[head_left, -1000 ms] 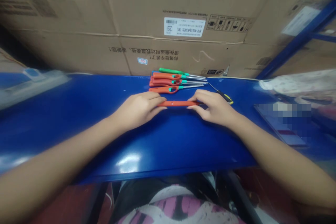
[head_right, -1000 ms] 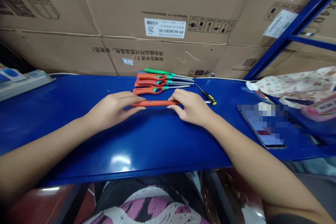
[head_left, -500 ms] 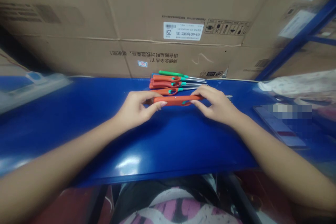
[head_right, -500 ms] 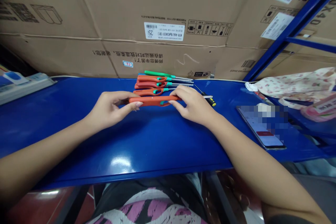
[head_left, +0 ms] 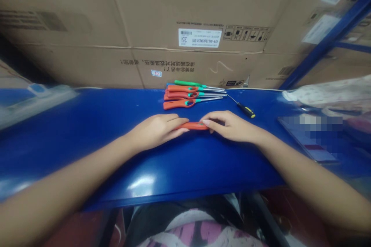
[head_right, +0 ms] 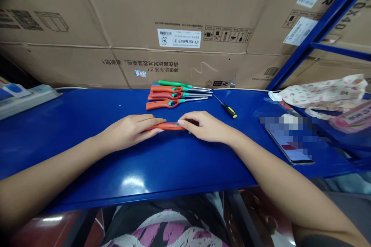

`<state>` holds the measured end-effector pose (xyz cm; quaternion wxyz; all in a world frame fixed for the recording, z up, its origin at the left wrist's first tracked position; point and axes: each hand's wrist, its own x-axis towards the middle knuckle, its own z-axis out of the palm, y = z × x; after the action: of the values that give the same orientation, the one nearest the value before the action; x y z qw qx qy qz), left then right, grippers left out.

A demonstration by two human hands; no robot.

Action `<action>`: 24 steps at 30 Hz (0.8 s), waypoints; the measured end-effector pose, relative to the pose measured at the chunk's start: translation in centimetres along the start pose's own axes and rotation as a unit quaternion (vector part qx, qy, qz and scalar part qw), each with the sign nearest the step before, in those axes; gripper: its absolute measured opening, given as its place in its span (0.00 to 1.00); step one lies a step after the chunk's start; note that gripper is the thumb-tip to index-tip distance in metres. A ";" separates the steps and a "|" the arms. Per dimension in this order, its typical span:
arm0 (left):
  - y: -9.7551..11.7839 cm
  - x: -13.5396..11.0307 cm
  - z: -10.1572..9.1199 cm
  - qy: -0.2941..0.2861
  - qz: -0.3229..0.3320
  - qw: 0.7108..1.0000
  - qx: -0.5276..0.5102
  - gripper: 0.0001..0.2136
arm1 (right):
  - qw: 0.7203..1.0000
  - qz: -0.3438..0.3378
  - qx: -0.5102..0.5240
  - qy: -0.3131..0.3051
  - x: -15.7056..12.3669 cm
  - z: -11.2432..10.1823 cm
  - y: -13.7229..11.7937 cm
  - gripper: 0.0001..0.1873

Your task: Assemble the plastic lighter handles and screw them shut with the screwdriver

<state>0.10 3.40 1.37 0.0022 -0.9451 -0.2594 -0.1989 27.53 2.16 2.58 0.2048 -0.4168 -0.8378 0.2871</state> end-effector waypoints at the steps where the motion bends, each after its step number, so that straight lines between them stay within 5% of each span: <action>1: 0.1 0.0 -0.1 0.005 0.001 1.000 -0.002 0.17 | 0.999 -0.045 -0.003 0.024 0.0 0.2 -0.1 0.15; 4: 0.3 0.0 -0.1 0.021 0.015 1.000 -0.013 0.17 | 0.983 -0.159 -0.019 0.085 0.0 0.9 -0.1 0.13; 8: 0.7 -0.3 0.1 0.050 0.039 0.998 -0.005 0.16 | 0.964 -0.228 -0.032 0.134 -0.2 1.8 -0.2 0.08; 16: 0.8 -0.2 0.1 0.069 0.064 0.995 0.042 0.16 | 0.963 -0.214 -0.059 0.152 -0.3 1.9 -0.7 0.08; 24: -1.1 -0.4 -0.4 0.082 0.056 0.994 0.055 0.14 | 0.945 -0.193 -0.226 0.133 0.0 -0.8 0.9 0.07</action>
<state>-0.88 4.15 1.45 0.0867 -0.9371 -0.2158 -0.2604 28.51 2.81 2.61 0.2662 -0.3166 -0.9103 -0.0130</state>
